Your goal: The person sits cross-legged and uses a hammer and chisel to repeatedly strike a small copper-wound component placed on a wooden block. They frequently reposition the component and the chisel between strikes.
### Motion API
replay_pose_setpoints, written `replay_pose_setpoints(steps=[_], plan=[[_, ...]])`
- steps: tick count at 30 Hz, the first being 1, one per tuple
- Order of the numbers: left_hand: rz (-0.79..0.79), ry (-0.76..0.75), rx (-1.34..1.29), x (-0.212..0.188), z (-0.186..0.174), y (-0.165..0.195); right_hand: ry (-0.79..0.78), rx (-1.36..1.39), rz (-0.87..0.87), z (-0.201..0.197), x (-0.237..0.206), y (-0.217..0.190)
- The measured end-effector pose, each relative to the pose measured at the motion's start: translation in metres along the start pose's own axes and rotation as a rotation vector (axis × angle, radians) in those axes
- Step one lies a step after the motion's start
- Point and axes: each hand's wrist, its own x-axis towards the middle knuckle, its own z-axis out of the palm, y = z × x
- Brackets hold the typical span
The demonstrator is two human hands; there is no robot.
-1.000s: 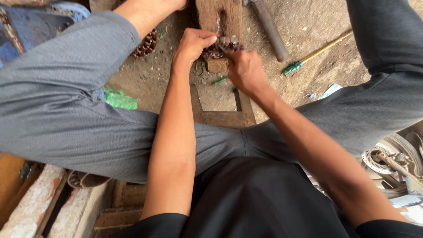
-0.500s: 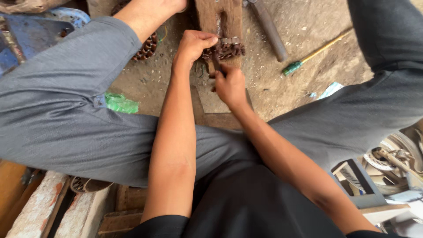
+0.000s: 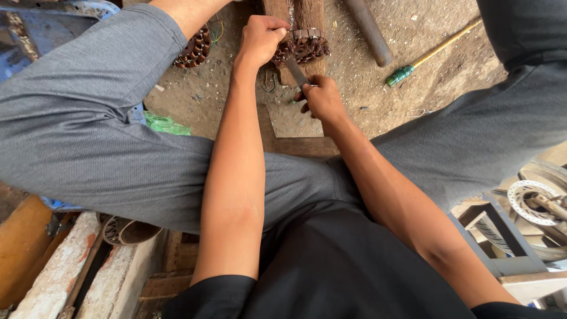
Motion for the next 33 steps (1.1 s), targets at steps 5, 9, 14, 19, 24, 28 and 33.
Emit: replay_pose_setpoints(steps=[5, 9, 14, 19, 24, 28, 33], plan=[[0.088, -0.040, 0.119, -0.009, 0.002, 0.003, 0.018, -0.765, -0.462, -0.033, -0.006, -0.004], [0.192, -0.048, 0.226, -0.024, -0.003, 0.009, -0.042, -0.876, -0.342, -0.072, -0.012, -0.010], [0.342, 0.001, 0.471, -0.040, -0.007, 0.026, -0.096, -0.787, -0.588, -0.095, -0.018, -0.008], [0.466, 0.034, 0.757, -0.035, -0.006, 0.033, -0.125, -0.726, -0.684, -0.089, -0.023, -0.004], [0.440, 0.036, 0.814, -0.035, -0.006, 0.035, -0.265, -0.258, -0.206, -0.074, -0.026, -0.013], [0.483, 0.003, 0.794, -0.041, -0.007, 0.044, -0.020, -0.148, -0.276, -0.053, -0.032, -0.020], [0.330, 0.010, 0.763, -0.047, -0.007, 0.054, 0.169, -0.345, -0.732, -0.033, -0.038, -0.021]])
